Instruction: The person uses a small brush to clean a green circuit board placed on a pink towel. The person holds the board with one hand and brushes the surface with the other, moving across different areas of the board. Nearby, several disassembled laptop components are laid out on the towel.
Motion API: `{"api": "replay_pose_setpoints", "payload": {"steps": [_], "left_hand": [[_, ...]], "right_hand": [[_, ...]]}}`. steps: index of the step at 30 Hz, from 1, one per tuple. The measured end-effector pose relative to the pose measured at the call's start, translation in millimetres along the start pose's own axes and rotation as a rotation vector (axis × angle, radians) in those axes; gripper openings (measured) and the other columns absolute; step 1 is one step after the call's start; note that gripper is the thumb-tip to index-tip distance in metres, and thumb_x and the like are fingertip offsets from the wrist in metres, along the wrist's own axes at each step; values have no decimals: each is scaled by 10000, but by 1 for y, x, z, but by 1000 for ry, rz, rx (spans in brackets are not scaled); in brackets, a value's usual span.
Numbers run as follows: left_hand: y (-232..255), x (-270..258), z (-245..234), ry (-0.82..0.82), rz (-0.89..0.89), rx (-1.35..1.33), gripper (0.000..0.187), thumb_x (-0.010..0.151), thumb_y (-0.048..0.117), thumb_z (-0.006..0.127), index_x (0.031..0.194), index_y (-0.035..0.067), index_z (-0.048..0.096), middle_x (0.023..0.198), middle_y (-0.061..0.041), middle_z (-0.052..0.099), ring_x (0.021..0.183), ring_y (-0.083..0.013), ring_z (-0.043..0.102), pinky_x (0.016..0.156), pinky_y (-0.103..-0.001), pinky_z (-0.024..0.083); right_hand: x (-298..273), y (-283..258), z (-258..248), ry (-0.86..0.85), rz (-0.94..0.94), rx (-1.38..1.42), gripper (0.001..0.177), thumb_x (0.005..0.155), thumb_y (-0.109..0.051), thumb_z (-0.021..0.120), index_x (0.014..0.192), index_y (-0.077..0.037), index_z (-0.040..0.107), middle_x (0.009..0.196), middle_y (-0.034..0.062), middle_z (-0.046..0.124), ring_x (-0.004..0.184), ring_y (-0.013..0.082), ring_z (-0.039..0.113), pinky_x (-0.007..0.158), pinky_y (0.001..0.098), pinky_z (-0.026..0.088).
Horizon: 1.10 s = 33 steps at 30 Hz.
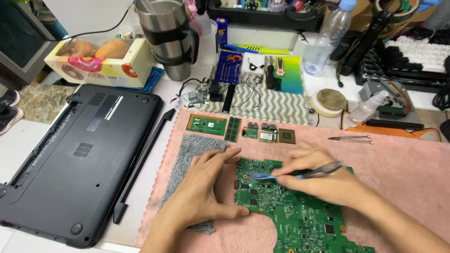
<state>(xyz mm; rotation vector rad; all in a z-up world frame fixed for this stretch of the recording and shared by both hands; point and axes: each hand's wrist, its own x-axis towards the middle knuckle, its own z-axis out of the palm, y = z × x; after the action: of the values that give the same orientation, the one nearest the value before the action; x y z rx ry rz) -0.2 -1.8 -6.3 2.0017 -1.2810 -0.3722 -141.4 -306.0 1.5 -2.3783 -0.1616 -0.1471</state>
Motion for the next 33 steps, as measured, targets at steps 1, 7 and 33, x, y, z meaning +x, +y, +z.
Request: {"api": "replay_pose_setpoints", "payload": {"steps": [1, 7, 33], "left_hand": [[0, -1, 0, -1, -6, -2, 1290, 654, 649, 965, 1739, 149, 479, 1621, -124, 654, 1543, -324, 503, 1189, -493, 385], [1, 1, 0, 21, 34, 1, 1275, 651, 686, 947, 1708, 127, 507, 1591, -93, 698, 1491, -321, 543, 1168, -502, 400], [-4, -2, 4, 58, 91, 23, 874, 689, 652, 942, 1435, 227, 780, 1492, 23, 745, 1465, -306, 554, 1094, -513, 412]], "right_hand": [[-2, 2, 0, -5, 1, 4, 156, 913, -327, 931, 1032, -284, 1023, 769, -97, 799, 799, 115, 651, 798, 332, 461], [16, -23, 17, 37, -56, 84, 113, 945, -260, 890, 991, -204, 976, 713, -43, 720, 769, 145, 668, 783, 361, 491], [4, -14, 0, -2, 29, 63, 130, 922, -249, 915, 1011, -212, 1002, 771, -65, 831, 781, 104, 742, 762, 310, 553]]}}
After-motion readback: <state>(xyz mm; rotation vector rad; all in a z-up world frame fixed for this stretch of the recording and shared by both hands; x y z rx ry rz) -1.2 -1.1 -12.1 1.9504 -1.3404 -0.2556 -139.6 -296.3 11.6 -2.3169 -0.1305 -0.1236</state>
